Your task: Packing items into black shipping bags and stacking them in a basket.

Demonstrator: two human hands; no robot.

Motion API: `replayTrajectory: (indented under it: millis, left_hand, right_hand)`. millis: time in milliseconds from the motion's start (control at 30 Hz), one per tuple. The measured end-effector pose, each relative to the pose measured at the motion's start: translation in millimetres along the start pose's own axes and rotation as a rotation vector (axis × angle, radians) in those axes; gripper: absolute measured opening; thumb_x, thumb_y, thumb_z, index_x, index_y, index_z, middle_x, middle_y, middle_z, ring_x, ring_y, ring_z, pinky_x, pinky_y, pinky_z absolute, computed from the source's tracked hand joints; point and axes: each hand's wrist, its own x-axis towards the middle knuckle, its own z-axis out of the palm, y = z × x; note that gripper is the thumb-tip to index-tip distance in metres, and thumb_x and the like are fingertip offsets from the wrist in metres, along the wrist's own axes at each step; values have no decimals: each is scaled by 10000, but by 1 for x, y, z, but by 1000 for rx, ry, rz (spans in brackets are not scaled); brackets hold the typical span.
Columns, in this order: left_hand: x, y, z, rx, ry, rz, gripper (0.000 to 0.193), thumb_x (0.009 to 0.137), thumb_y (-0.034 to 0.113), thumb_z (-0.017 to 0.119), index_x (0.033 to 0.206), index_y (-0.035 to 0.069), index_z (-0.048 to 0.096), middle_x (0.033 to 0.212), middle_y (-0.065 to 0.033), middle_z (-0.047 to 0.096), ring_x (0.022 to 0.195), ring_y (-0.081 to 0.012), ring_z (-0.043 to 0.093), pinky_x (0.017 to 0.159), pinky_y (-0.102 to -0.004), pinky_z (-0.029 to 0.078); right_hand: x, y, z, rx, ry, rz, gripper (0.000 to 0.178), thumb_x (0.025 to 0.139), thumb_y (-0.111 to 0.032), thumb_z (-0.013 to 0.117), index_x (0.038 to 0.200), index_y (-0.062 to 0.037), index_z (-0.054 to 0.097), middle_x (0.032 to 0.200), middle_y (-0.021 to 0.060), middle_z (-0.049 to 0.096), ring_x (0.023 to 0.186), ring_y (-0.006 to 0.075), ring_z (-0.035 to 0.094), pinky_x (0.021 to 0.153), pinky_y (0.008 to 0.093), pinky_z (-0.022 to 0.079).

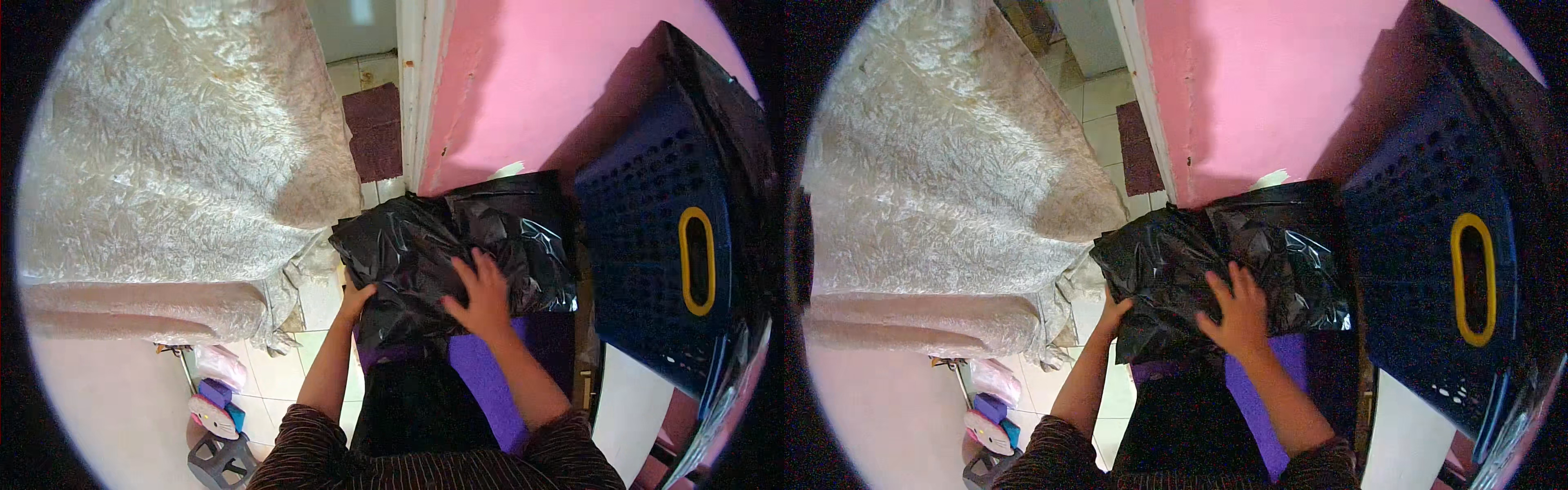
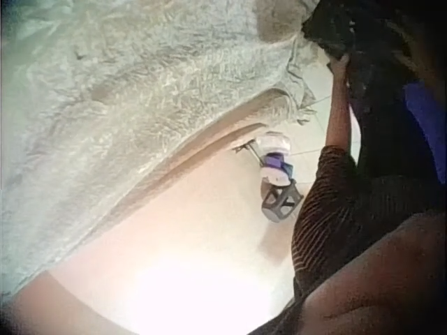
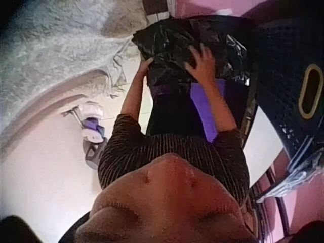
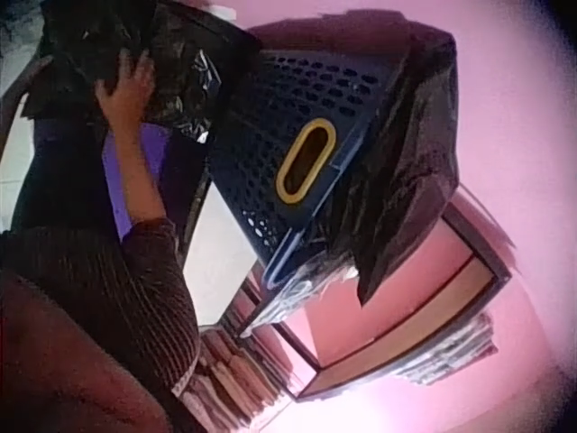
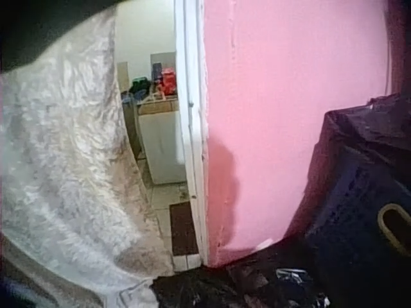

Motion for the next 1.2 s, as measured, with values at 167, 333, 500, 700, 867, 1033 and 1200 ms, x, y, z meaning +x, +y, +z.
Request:
replayTrajectory:
  millis: [167,333,500,700,867,1033,1200]
  left_hand:
    - [13,28,13,-43,94,97,677,842,251,619,1416,65,311,1303,-108,485,1124,-225,509,944,-330,415]
    - [21,7,12,45,-103,88,703,895,354,554,1423,-28,292,1371,-149,436,1248,-234,411,1048,-288,289]
    - [57,-43,-48,11,71,154,622,919,362,532,1428,65,332,1343,-106,458,1188,-220,465,1001,-322,360]
    - [21,40,22,338,43,304,748,907,456,508,1421,-29,263,1435,-277,316,1346,-363,309,1122,-372,206]
    - [-37,98,104,1319,210,453,705,872,456,545,1458,150,299,1518,-210,197,1363,-475,204,1070,-622,171]
    - [-42,50,112,1377,264,454,725,866,494,511,1474,175,277,1541,-162,171,1410,-429,98,1064,-667,54]
    - [-41,41,104,1379,250,462,770,839,505,544,1471,152,280,1543,-158,166,1413,-420,95,1060,-671,54]
  right_hand:
    - [-43,-18,53,56,-209,302,750,762,-464,690,1388,-166,406,1297,277,417,1123,437,463,899,510,421]
    - [-108,-23,74,180,-321,341,807,769,-433,701,1415,-107,343,1257,274,428,1110,442,457,923,502,414]
    - [-52,-42,70,185,-36,287,725,805,-323,683,1408,-90,354,1351,254,387,1149,436,434,966,504,384]
    - [-23,-13,37,3,-43,341,662,819,-295,650,1398,-111,387,1421,213,342,1239,415,374,1019,521,334]
    - [45,-8,45,-86,65,-55,664,846,-412,593,1412,-142,376,1489,186,269,1376,379,239,1092,582,186]
    - [83,30,101,-95,76,-31,769,840,-517,568,1449,-127,306,1489,230,242,1385,395,212,1108,560,169]
    - [76,42,119,56,119,211,865,845,-534,554,1456,-19,223,1460,298,244,1379,420,205,1119,540,158]
